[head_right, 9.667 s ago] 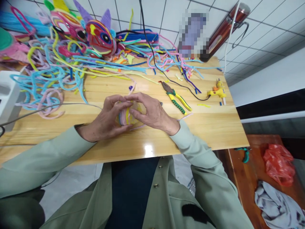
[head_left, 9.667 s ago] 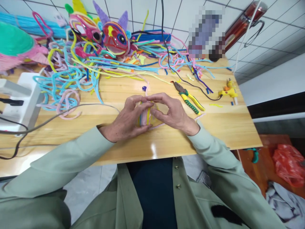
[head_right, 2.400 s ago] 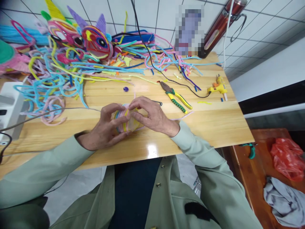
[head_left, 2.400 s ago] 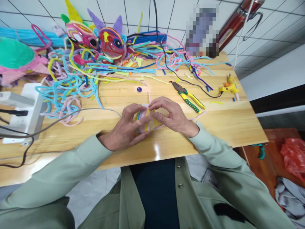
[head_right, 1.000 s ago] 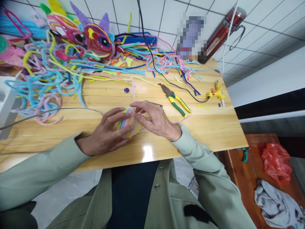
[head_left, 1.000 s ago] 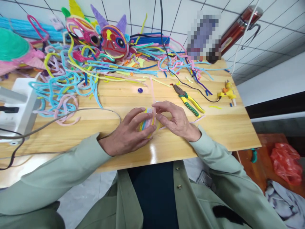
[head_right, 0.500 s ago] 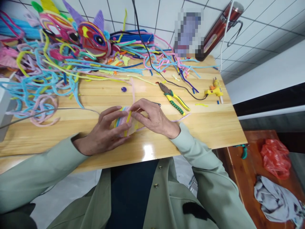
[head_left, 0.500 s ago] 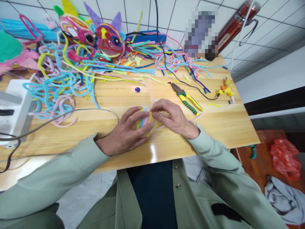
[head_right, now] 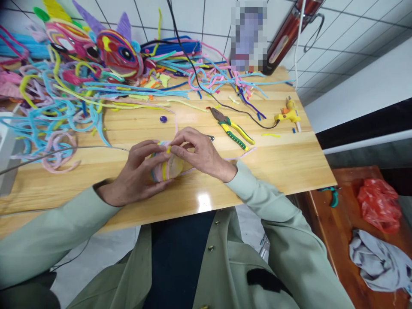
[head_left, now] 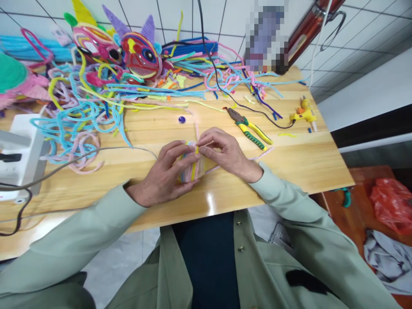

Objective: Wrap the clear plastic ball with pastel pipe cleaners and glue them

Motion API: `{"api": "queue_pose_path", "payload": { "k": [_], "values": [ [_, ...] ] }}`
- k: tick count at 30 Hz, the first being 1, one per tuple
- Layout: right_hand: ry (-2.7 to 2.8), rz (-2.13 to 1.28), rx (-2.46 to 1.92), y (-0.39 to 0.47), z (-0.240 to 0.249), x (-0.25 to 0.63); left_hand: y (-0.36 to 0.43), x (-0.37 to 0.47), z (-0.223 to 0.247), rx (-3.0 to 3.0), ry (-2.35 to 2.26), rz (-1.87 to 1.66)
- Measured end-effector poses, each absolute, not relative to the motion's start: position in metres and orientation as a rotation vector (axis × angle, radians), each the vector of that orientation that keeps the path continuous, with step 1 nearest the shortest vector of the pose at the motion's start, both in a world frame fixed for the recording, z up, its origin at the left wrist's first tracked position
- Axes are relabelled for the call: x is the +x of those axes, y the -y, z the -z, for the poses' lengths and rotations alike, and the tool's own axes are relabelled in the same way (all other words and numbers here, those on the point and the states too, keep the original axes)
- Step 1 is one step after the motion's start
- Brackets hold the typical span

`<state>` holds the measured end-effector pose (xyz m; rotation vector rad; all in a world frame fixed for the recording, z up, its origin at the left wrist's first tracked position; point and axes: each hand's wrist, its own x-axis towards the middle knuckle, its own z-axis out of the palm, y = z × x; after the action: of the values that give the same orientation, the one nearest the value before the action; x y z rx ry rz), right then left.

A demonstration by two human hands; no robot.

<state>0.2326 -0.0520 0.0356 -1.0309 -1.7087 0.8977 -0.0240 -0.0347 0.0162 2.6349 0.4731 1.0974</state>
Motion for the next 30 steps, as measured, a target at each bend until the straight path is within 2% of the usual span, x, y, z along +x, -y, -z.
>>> {"api": "queue_pose_path", "payload": {
  "k": [7,18,30],
  "values": [
    [1.835,-0.871,-1.009,0.06,-0.036,0.232,0.034,-0.025,-0.017,2.583,-0.564,-1.073],
    [2.032,-0.576,-0.979,0.064,-0.031,0.229,0.028,-0.019,-0.008,2.509,-0.588,-1.197],
    [2.061,-0.346,-0.998,0.066,-0.025,0.218,0.034,-0.027,-0.009,2.239,-0.574,-0.965]
  ]
}}
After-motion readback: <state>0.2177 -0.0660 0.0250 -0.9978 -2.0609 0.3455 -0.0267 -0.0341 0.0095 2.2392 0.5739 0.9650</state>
